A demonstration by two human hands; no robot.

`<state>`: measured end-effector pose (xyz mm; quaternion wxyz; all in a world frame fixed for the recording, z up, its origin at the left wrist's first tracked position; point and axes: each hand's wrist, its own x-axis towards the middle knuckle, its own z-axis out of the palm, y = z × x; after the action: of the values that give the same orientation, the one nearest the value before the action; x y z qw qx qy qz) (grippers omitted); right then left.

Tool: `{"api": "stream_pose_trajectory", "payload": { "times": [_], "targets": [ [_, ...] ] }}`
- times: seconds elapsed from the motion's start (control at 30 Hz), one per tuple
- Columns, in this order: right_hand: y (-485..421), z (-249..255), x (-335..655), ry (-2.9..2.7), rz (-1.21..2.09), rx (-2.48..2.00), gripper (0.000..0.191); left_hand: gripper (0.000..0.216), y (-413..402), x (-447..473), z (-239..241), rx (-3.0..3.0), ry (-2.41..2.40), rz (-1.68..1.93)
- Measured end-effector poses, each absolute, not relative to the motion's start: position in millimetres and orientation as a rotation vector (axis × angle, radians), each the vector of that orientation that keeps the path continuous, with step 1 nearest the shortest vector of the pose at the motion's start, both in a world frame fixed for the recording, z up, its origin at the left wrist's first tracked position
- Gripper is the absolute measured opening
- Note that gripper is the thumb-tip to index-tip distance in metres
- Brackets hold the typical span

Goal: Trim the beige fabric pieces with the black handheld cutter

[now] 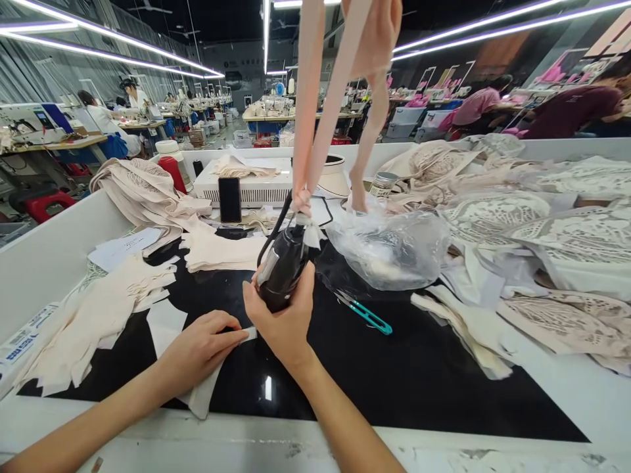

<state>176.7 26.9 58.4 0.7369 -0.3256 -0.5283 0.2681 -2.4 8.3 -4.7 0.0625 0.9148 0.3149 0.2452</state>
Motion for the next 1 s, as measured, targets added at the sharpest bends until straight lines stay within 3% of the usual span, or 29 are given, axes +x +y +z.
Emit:
{"api": "stream_pose_trajectory", "payload": {
  "times": [1.0],
  "targets": [
    [30.1,58.9,179.4,-1.13,0.598,-0.776,0.039,0.035,8.5,-0.3,-9.1,2.854,0.905,0.677]
  ]
}}
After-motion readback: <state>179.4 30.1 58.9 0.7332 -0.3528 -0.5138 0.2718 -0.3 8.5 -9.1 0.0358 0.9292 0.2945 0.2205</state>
